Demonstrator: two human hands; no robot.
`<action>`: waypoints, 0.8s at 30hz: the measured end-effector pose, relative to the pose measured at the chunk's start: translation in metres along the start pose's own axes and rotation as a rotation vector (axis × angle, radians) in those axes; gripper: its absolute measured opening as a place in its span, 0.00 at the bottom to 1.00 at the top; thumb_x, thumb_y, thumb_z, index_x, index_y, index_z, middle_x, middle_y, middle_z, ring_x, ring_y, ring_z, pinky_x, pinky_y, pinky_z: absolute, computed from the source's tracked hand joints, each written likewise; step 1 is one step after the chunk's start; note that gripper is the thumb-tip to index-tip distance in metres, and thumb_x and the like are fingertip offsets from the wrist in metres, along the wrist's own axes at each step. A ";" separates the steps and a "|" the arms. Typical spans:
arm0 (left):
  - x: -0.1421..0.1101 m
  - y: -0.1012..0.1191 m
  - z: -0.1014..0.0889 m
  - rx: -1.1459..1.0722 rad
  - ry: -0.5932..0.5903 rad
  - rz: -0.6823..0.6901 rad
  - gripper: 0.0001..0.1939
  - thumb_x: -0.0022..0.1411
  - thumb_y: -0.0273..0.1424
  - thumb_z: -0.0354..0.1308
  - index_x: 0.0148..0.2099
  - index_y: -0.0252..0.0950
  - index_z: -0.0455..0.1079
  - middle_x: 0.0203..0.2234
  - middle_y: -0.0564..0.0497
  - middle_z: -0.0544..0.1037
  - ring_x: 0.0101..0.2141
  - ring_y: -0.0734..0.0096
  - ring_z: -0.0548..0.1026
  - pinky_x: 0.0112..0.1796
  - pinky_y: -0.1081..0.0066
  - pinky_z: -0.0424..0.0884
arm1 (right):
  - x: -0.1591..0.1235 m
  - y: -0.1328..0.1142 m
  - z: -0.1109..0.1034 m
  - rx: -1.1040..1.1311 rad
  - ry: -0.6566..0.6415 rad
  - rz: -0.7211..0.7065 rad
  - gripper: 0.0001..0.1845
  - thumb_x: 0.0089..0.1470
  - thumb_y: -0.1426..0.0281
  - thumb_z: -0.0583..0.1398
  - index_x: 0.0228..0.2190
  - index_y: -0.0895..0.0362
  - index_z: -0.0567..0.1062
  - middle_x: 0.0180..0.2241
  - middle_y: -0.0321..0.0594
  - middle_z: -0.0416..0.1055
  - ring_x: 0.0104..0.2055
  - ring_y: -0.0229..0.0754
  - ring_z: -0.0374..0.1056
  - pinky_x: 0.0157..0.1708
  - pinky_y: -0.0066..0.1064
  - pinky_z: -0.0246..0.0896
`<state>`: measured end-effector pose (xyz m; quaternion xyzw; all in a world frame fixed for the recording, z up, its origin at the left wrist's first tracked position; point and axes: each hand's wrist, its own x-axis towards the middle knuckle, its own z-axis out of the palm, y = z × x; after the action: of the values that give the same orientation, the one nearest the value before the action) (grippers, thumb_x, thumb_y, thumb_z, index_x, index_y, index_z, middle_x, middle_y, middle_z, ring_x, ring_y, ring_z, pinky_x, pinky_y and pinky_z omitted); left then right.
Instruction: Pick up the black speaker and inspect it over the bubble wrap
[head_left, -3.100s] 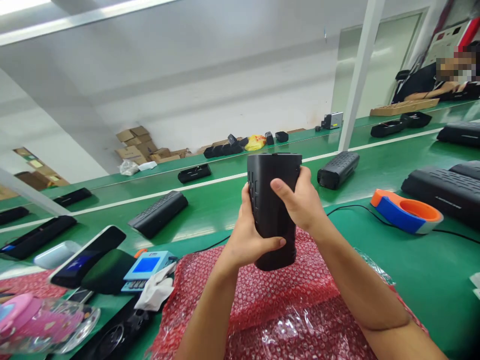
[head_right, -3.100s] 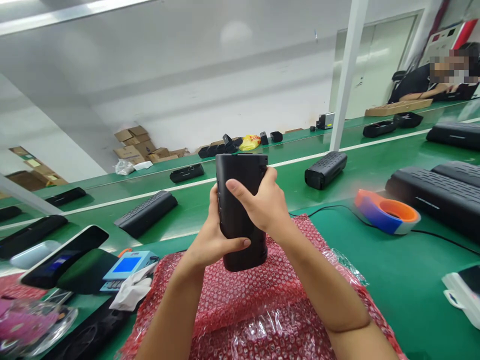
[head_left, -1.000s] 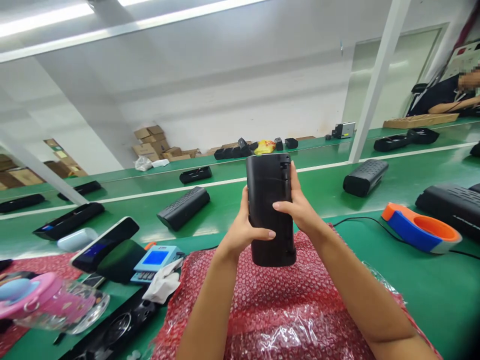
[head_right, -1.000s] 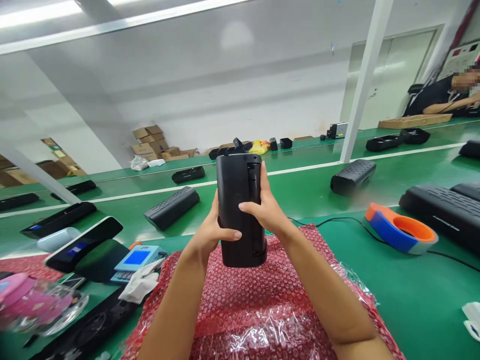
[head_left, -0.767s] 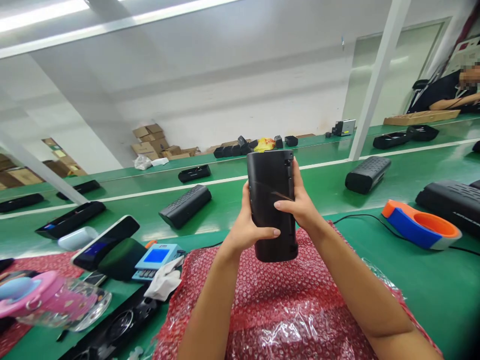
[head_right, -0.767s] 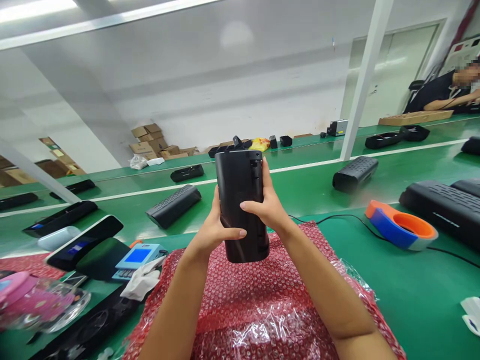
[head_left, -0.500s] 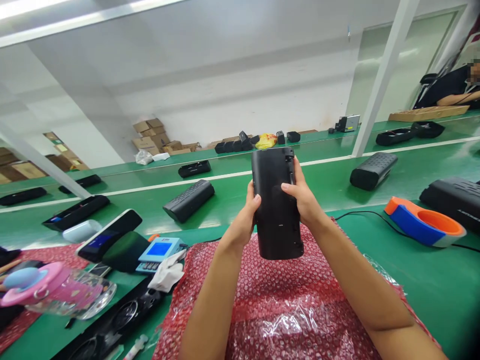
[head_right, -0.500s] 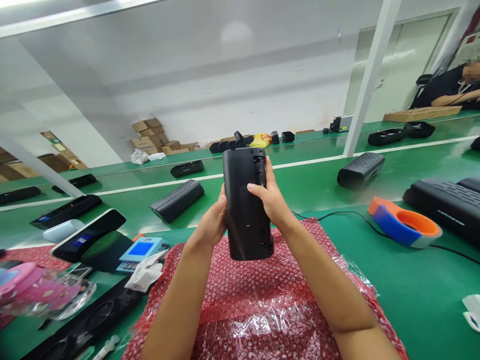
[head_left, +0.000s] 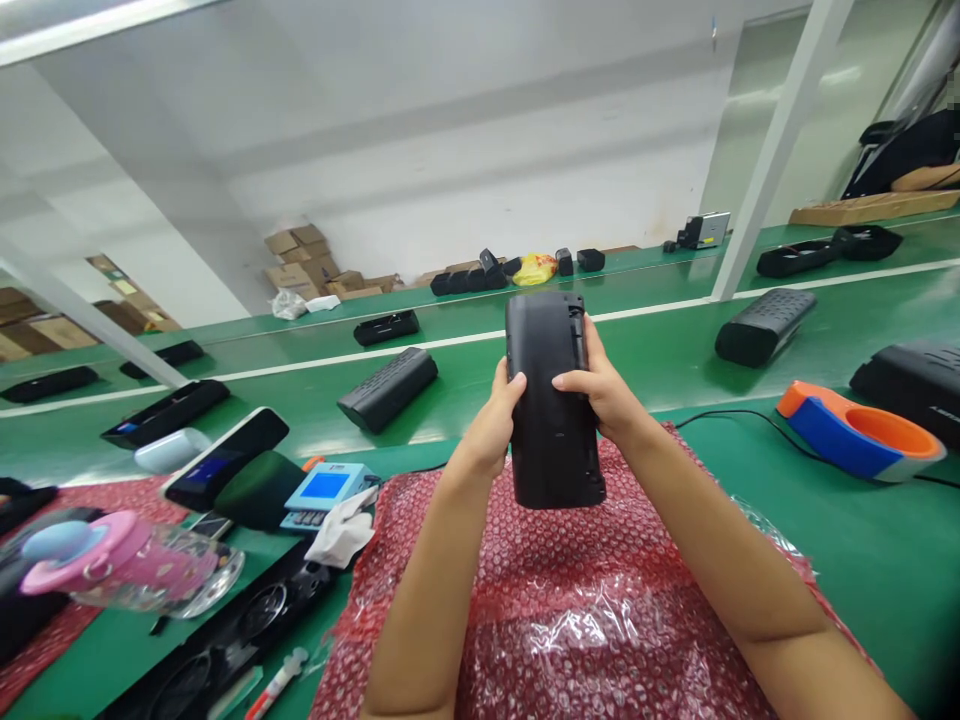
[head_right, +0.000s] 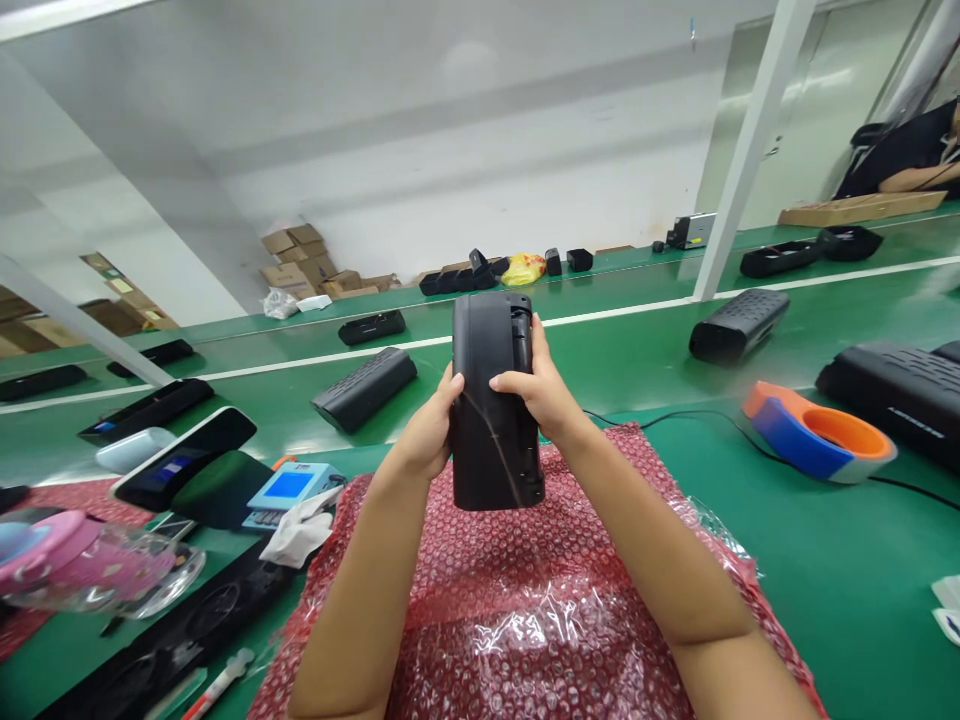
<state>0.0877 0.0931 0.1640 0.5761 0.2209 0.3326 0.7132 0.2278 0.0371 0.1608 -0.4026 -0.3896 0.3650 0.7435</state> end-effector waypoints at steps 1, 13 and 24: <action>0.001 -0.001 -0.001 -0.003 -0.012 0.023 0.38 0.67 0.41 0.54 0.73 0.40 0.45 0.68 0.48 0.57 0.66 0.57 0.59 0.68 0.56 0.53 | 0.001 0.002 -0.002 -0.013 -0.033 -0.024 0.70 0.31 0.67 0.69 0.70 0.48 0.39 0.68 0.43 0.52 0.64 0.55 0.59 0.65 0.51 0.56; 0.049 -0.061 -0.035 0.132 -0.048 0.181 0.62 0.42 0.37 0.71 0.72 0.39 0.39 0.64 0.42 0.60 0.61 0.50 0.64 0.61 0.55 0.63 | 0.028 0.059 -0.023 -0.052 -0.014 -0.093 0.74 0.30 0.63 0.72 0.70 0.53 0.36 0.68 0.48 0.51 0.67 0.51 0.55 0.69 0.48 0.44; 0.056 -0.098 -0.023 0.088 0.085 0.264 0.60 0.43 0.39 0.71 0.72 0.38 0.40 0.60 0.41 0.65 0.56 0.54 0.69 0.58 0.59 0.67 | 0.040 0.080 -0.038 -0.065 0.011 -0.144 0.60 0.32 0.66 0.69 0.65 0.56 0.52 0.66 0.49 0.56 0.65 0.53 0.58 0.68 0.48 0.47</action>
<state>0.1314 0.1377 0.0671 0.6163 0.1876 0.4375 0.6274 0.2602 0.0923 0.0874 -0.3995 -0.4254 0.2953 0.7564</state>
